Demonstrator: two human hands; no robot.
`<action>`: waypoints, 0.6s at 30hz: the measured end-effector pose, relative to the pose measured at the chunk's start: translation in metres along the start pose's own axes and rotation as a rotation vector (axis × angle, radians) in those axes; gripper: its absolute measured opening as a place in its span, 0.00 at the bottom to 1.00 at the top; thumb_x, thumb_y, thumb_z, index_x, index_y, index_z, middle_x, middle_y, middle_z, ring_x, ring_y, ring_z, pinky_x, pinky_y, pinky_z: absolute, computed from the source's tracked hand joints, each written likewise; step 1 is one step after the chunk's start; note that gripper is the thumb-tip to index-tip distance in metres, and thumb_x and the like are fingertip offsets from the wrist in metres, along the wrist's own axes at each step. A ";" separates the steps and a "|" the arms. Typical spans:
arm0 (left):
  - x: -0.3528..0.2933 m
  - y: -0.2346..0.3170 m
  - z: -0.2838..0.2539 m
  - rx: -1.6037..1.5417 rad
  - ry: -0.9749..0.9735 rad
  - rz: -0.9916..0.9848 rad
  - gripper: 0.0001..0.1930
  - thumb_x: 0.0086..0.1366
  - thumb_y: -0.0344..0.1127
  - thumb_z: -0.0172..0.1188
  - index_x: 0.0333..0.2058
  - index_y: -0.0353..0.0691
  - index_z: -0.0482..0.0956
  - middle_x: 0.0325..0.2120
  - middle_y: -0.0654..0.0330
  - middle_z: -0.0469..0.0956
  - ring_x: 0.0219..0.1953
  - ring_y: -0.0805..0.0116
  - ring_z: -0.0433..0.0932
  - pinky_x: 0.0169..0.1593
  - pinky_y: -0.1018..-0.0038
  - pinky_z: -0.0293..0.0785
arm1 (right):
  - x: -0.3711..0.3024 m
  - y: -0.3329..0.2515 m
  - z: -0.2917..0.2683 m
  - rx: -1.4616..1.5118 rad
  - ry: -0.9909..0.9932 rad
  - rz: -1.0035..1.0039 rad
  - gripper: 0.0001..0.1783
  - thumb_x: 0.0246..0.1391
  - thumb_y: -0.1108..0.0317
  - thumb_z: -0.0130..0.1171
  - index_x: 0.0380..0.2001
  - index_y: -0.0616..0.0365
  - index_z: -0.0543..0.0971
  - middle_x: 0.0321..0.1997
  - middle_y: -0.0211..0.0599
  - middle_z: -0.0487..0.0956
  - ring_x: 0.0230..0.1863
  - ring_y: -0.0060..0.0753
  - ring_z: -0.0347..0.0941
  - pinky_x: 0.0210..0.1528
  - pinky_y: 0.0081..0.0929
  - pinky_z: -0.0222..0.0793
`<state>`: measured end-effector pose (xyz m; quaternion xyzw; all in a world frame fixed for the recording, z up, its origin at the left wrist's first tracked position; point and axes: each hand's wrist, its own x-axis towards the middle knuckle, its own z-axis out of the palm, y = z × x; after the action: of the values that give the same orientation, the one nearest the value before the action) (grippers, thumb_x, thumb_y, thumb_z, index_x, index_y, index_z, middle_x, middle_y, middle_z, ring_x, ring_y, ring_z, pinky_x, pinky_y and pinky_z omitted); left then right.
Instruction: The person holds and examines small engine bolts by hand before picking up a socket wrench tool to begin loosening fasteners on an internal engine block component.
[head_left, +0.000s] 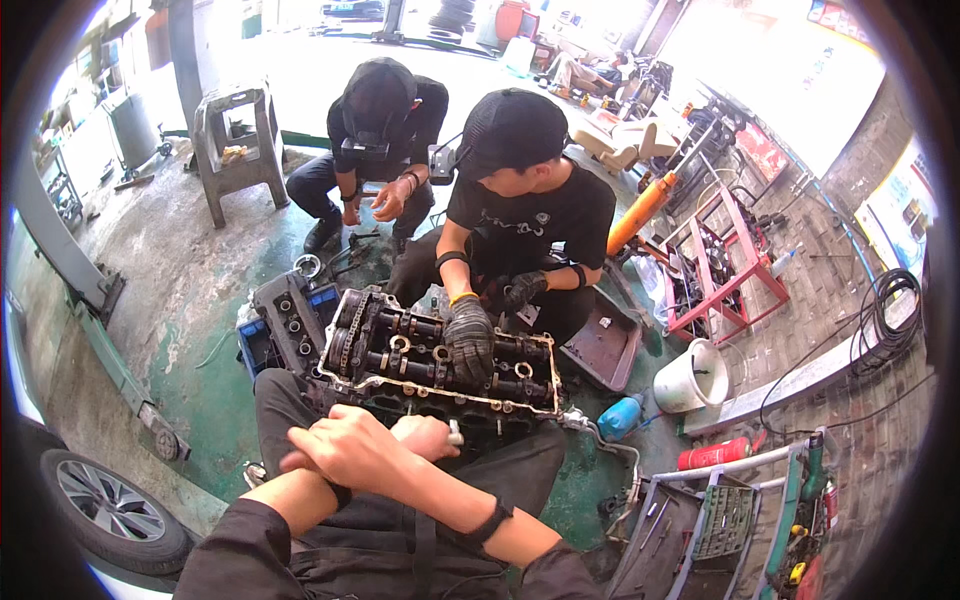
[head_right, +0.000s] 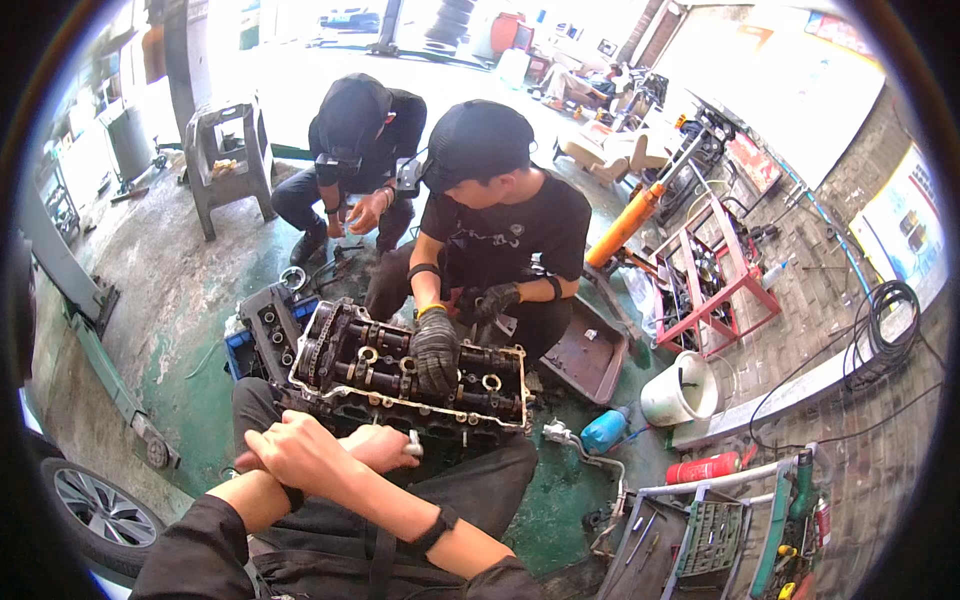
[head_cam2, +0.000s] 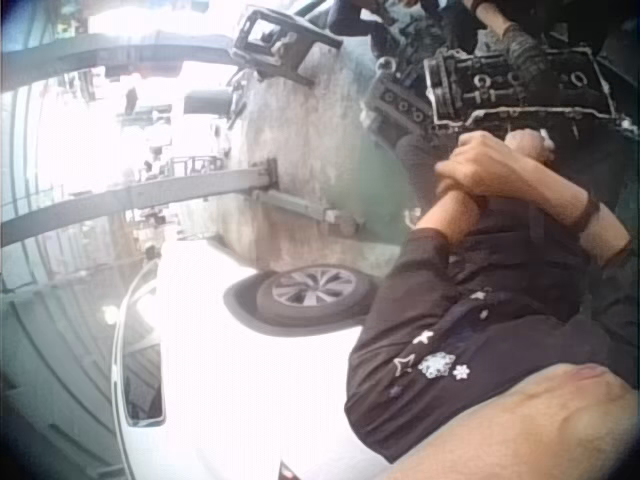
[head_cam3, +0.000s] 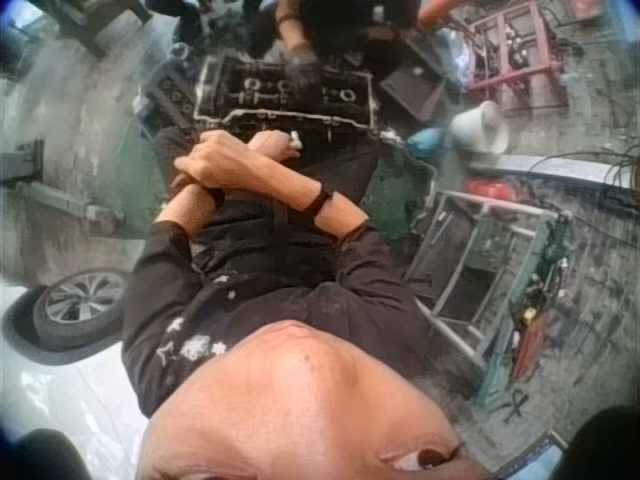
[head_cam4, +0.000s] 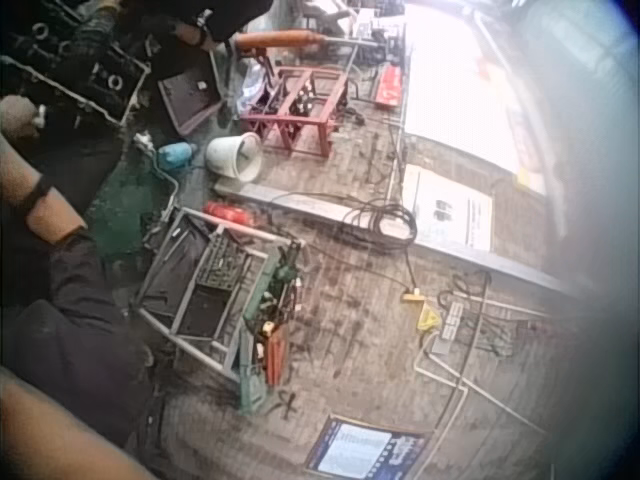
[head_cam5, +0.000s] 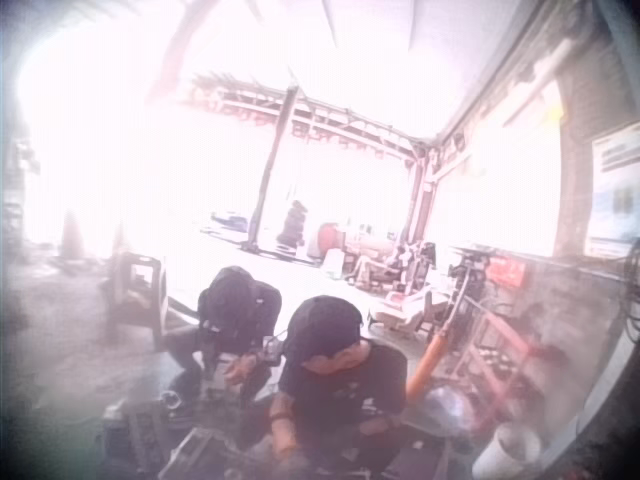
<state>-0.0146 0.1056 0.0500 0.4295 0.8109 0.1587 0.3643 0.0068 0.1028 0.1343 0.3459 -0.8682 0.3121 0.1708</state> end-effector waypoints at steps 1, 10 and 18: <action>0.005 -0.008 -0.006 -0.014 -0.029 -0.070 0.25 0.61 0.57 0.56 0.36 0.36 0.80 0.32 0.45 0.80 0.36 0.47 0.80 0.40 0.58 0.75 | -0.005 -0.006 -0.001 -0.039 -0.051 -0.035 0.13 0.52 0.60 0.55 0.32 0.61 0.76 0.26 0.34 0.79 0.29 0.29 0.76 0.33 0.25 0.67; 0.015 -0.002 -0.054 -0.405 0.046 -0.167 0.28 0.62 0.57 0.54 0.33 0.30 0.79 0.27 0.41 0.79 0.35 0.47 0.80 0.40 0.61 0.73 | -0.039 -0.023 0.021 -0.172 0.139 -0.038 0.34 0.55 0.52 0.49 0.56 0.72 0.67 0.61 0.52 0.68 0.64 0.44 0.64 0.62 0.41 0.58; 0.020 -0.018 -0.026 -0.245 0.286 -0.130 0.22 0.63 0.53 0.54 0.39 0.37 0.78 0.33 0.43 0.80 0.38 0.46 0.79 0.41 0.60 0.73 | -0.045 -0.021 0.002 -0.042 -0.138 -0.027 0.55 0.38 0.48 0.65 0.67 0.55 0.52 0.71 0.43 0.53 0.72 0.37 0.47 0.69 0.39 0.41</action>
<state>-0.0509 0.1127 0.0481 0.3017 0.8551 0.2917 0.3045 0.0527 0.1118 0.1189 0.3747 -0.8795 0.2667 0.1219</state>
